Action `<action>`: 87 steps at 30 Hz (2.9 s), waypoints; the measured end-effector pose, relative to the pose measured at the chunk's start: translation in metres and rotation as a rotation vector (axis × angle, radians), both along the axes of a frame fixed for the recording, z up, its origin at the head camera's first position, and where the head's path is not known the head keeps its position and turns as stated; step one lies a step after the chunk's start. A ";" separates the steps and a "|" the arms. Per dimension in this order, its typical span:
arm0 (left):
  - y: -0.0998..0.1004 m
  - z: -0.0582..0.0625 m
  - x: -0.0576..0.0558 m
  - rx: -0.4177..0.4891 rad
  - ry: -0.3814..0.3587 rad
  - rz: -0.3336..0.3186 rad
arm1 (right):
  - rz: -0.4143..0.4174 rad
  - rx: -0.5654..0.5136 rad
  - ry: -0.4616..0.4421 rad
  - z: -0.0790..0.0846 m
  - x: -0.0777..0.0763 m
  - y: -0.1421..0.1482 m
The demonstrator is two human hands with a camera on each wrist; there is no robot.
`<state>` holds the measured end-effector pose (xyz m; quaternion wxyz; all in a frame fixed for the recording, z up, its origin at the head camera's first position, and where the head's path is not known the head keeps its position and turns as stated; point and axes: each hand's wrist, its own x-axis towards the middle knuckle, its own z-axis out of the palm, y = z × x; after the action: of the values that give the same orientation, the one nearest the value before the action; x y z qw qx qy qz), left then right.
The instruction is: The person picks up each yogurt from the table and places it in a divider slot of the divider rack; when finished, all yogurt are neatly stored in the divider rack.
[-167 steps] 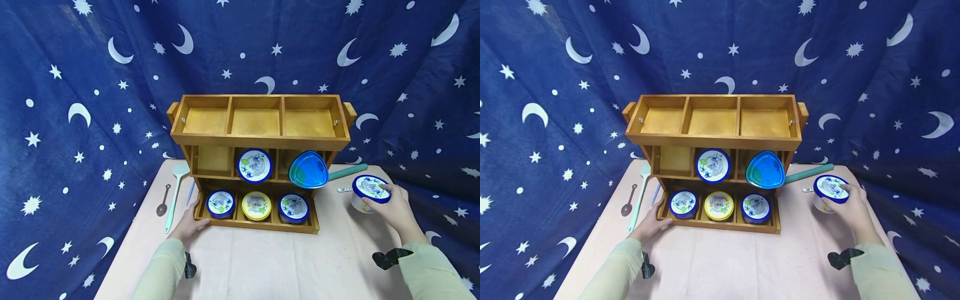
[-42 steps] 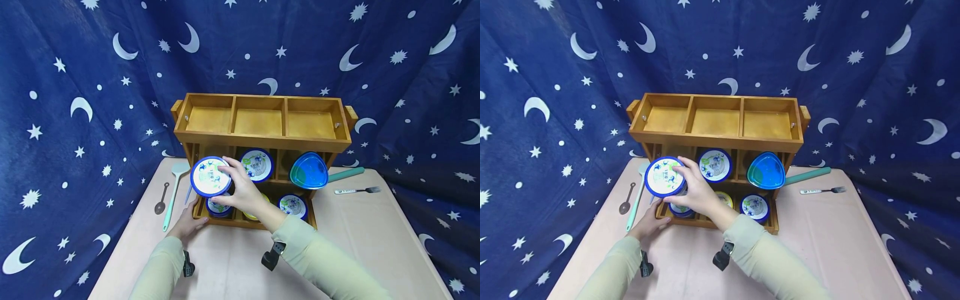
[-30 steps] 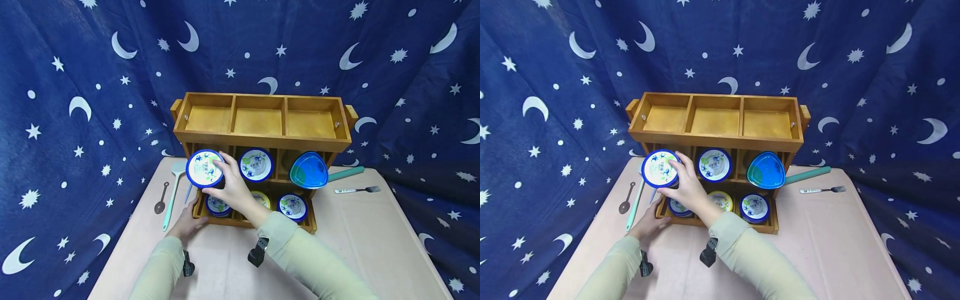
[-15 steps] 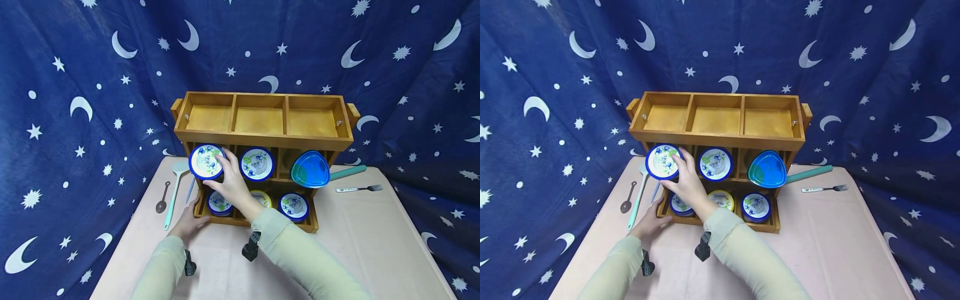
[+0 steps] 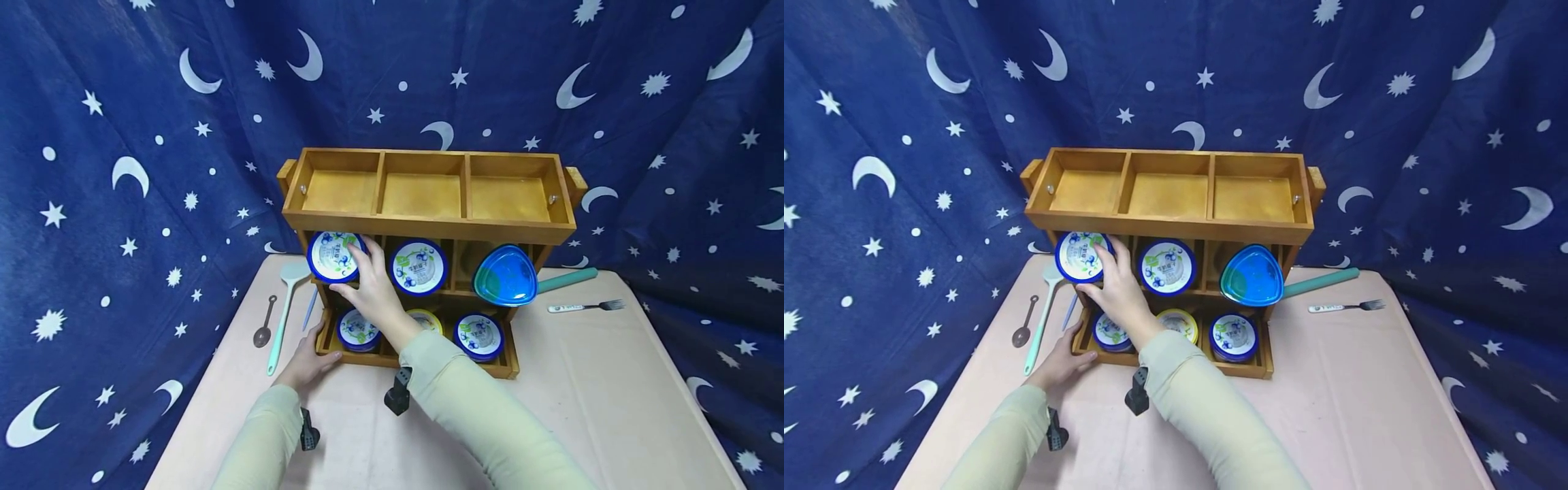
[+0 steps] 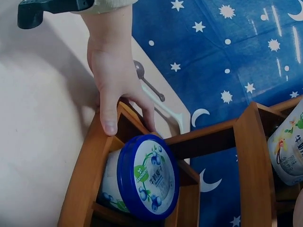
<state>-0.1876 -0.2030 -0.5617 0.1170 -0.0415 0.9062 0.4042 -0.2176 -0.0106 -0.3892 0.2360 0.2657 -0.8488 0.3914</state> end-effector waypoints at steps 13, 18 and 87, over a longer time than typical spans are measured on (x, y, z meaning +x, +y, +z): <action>-0.001 0.001 0.002 0.023 -0.011 0.010 | -0.024 0.021 -0.079 -0.013 -0.006 0.001; -0.001 0.002 0.001 0.020 -0.010 0.015 | -0.020 0.022 0.002 -0.019 -0.008 0.001; -0.016 0.006 -0.003 0.036 0.025 0.000 | 0.215 0.049 -0.381 -0.071 0.047 0.068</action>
<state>-0.1909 -0.2185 -0.5561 0.1063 -0.0342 0.9002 0.4210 -0.1704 0.0572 -0.4602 0.0216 0.2817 -0.8542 0.4366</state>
